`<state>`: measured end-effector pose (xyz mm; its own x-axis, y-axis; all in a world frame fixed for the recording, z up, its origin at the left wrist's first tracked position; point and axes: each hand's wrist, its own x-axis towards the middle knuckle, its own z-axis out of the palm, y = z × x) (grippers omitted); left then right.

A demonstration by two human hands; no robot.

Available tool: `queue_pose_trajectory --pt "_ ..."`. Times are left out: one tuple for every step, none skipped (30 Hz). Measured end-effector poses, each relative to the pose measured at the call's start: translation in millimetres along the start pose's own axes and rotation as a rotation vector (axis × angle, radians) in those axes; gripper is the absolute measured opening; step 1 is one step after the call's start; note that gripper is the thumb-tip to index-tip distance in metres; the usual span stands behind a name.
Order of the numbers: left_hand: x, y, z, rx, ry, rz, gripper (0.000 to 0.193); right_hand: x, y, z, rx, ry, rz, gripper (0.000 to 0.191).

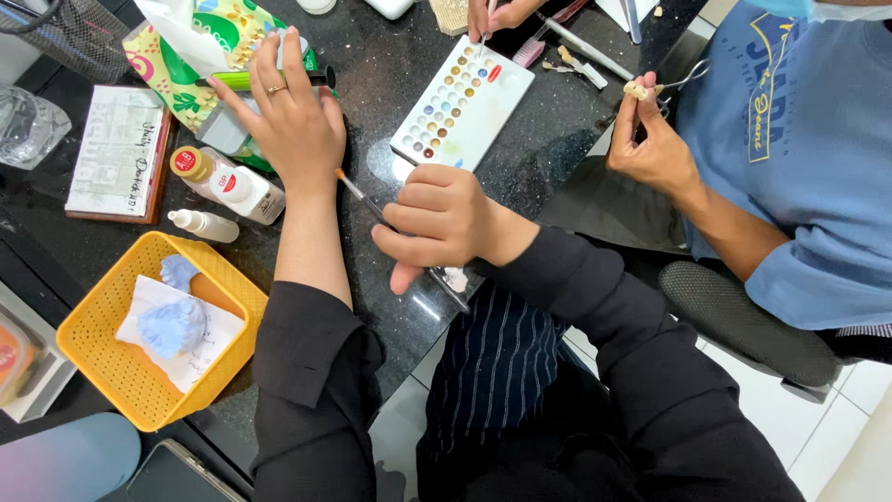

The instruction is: The person sits at a dental lab bench and uses a fine brush to apply stain from small bottles onto dental crown prosthetics, referencing a ceramic shade guide tile. They hold each crown, dip the brush into stain bottles, and paint the crown surfaces, working on one crown at a time.

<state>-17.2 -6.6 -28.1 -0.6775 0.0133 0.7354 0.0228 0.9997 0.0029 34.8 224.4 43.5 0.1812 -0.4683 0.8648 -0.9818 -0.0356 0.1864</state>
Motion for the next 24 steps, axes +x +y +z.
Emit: queue_pose_trajectory --pt "0.4 -0.3 -0.2 -0.005 0.001 -0.005 0.071 0.3 -3.8 -5.0 -0.002 0.011 0.005 0.048" --pt "1.0 -0.8 -0.4 -0.011 0.003 -0.004 0.071 0.3 -9.2 -9.9 0.028 0.033 0.0 0.049" --pt "1.0 -1.1 -0.7 -0.018 0.002 -0.004 0.071 -0.9 -16.9 -15.3 0.061 0.053 -0.003 0.051" --pt "0.9 -1.1 -0.7 -0.027 0.002 -0.005 0.071 -2.5 -26.7 -18.7 0.093 0.072 -0.005 0.053" --pt "1.2 -0.9 -0.2 -0.025 -0.002 -0.004 0.07 -4.0 -39.4 -19.0 0.093 0.146 0.024 0.053" --pt "1.4 -0.6 0.4 -0.024 -0.006 -0.003 0.07 -5.7 -54.2 -18.2 0.092 0.219 0.052 0.053" --pt "1.9 -0.8 1.2 -0.021 -0.008 -0.002 0.07 -6.4 -69.3 -13.2 0.124 0.284 0.095 0.05" --pt "2.5 -0.7 2.2 -0.019 -0.007 0.004 0.07 -5.7 -84.3 -4.9 0.155 0.349 0.139 0.047" --pt "2.0 -1.0 2.4 -0.014 -0.009 0.009 0.069 -5.3 -98.2 3.2 0.188 0.415 0.184 0.044" --pt "1.1 -1.3 2.6 -0.009 -0.012 0.016 0.069 -5.4 -111.1 11.0 0.208 0.403 0.221 0.043" --pt "0.6 -1.6 2.9 -0.014 -0.017 0.016 0.068 -5.2 -123.1 19.3 0.228 0.392 0.258 0.043" --pt "0.4 -2.0 3.1 -0.018 -0.022 0.017 0.067 -4.6 -133.4 27.2 0.248 0.382 0.295 0.043" --pt "0.0 -2.0 3.2 -0.023 -0.027 0.019 0.066 -3.7 -141.8 34.2 0.252 0.344 0.333 0.041" --pt "-0.5 -2.2 2.8 -0.02 -0.03 0.019 0.066 -2.0 -148.7 40.2 0.254 0.307 0.372 0.039" --pt "-0.3 -2.3 2.8 -0.018 -0.031 0.018 0.066 -0.8 -152.7 44.7 0.254 0.268 0.408 0.037" --pt "0.6 -2.0 3.1 -0.018 -0.028 0.017 0.065 -0.5 -153.9 46.5 0.277 0.219 0.421 0.035" --pt "1.3 -1.8 3.2 -0.014 -0.027 0.02 0.065 0.7 -154.2 47.8 0.3 0.169 0.434 0.033" --pt "1.5 -2.0 3.0 -0.01 -0.027 0.023 0.065 2.4 -153.7 49.1 0.324 0.12 0.447 0.032" --pt "1.7 -2.6 2.9 -0.005 -0.026 0.025 0.064 4.6 -152.6 50.2 0.323 0.056 0.472 0.03" --pt "1.8 -3.5 3.1 -0.009 -0.033 0.025 0.063 7.3 -151.3 51.8 0.321 -0.009 0.498 0.029" --pt "1.5 -4.2 3.5 -0.014 -0.04 0.026 0.062 10.0 -150.1 52.8 0.319 -0.074 0.524 0.029" --pt "0.6 -4.2 4.4 -0.02 -0.05 0.027 0.061 12.4 -149.6 53.1 0.303 -0.157 0.543 0.03" --pt "-0.1 -4.2 5.6 -0.013 -0.045 0.026 0.061 14.4 -149.2 53.4 0.288 -0.243 0.56 0.033" --pt "-1.0 -4.3 6.9 -0.006 -0.042 0.027 0.061 15.8 -149.0 53.1 0.273 -0.328 0.578 0.037"
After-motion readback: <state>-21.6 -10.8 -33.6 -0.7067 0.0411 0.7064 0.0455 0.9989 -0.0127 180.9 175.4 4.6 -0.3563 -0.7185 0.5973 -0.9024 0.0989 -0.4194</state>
